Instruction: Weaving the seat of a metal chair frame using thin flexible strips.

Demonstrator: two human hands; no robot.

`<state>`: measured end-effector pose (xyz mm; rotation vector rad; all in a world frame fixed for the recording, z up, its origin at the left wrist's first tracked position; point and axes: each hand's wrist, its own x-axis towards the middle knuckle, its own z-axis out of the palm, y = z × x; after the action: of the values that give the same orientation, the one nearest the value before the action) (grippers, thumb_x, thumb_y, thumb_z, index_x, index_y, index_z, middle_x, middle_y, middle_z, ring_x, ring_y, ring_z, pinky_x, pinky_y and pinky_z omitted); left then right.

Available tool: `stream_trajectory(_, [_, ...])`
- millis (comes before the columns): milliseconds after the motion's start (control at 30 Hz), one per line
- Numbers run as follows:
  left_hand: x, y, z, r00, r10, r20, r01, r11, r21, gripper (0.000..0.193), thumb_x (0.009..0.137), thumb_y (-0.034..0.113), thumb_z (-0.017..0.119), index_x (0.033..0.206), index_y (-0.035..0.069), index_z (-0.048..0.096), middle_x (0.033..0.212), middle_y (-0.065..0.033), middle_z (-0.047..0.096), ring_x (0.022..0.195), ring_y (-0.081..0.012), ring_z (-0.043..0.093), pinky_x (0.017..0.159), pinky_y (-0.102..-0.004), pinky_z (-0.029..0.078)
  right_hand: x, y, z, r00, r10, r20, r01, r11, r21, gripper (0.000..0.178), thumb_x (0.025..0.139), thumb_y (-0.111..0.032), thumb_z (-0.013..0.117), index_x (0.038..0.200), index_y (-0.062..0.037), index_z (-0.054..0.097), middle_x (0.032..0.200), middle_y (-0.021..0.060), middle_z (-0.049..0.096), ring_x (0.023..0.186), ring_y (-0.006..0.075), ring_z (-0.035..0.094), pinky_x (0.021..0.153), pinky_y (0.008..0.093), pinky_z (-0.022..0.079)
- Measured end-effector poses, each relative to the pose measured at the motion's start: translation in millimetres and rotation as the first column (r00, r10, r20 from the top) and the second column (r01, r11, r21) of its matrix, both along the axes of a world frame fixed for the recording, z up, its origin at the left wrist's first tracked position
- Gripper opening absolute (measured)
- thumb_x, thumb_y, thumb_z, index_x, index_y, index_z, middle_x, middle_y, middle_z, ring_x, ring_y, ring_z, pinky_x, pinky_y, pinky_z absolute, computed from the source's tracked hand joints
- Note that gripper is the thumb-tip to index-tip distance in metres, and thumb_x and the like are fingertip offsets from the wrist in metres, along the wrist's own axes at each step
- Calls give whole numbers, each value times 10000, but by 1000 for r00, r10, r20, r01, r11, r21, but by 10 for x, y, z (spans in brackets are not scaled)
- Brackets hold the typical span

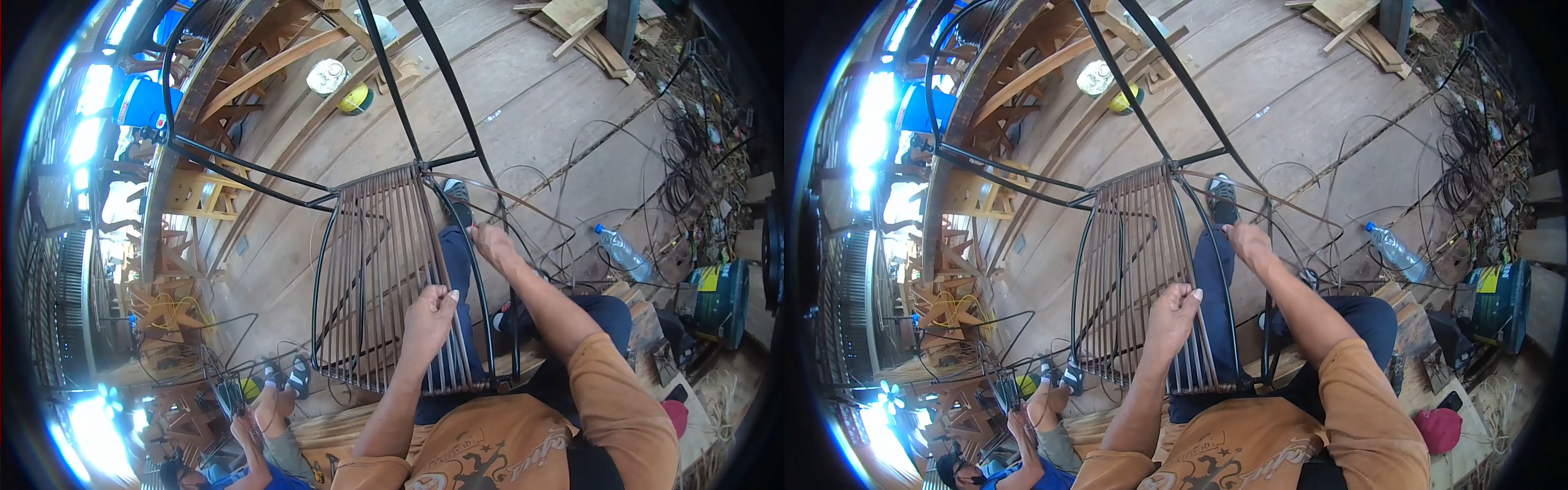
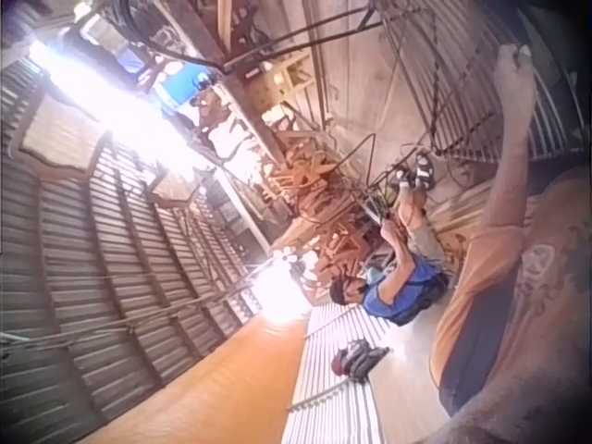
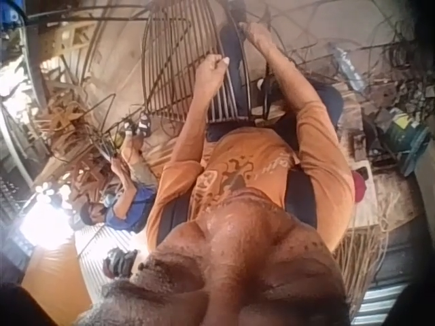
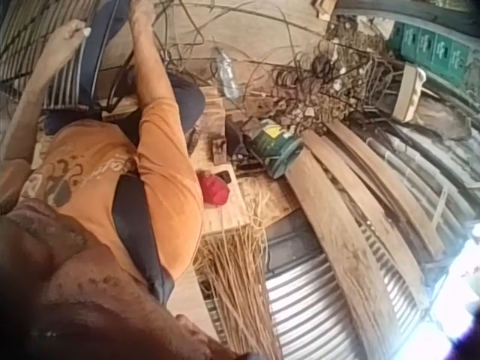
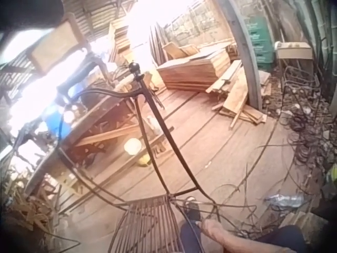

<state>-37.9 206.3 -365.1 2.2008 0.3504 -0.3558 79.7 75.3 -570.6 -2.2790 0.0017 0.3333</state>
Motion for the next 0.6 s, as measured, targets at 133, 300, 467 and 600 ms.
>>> stream_trajectory(133, [26,-35,137,1000,14,-25,-14,1000,14,237,876,193,601,948,-33,590,697,-55,582,635,-99,524,607,-257,433,230,26,325,998,65,27,-69,980,189,425,832,-234,599,1174,-12,475,1037,237,589,907,408,591,756,460,479])
stream_trajectory(300, [8,-138,147,999,22,-28,-22,999,34,264,872,225,612,974,-18,598,704,-84,609,625,-111,542,606,-277,445,700,328,258,859,-175,482,13,947,320,570,809,-191,622,1306,-21,401,1123,237,546,1016,392,541,872,422,443])
stream_trajectory(467, [-23,-121,142,999,26,-38,-25,999,37,276,873,227,612,992,-21,594,706,-86,611,631,-110,540,616,-270,448,631,116,724,978,-207,-2,153,714,683,566,789,-97,625,1307,-27,406,1135,157,545,1003,268,564,876,328,445])
stream_trajectory(600, [-30,-39,123,1000,10,-7,-10,1000,-14,264,874,231,607,976,-13,603,709,-105,618,629,-144,570,616,-288,459,51,-363,1395,891,-224,-395,353,-206,913,425,865,-208,609,1249,-88,472,1073,99,562,922,219,580,748,333,490])
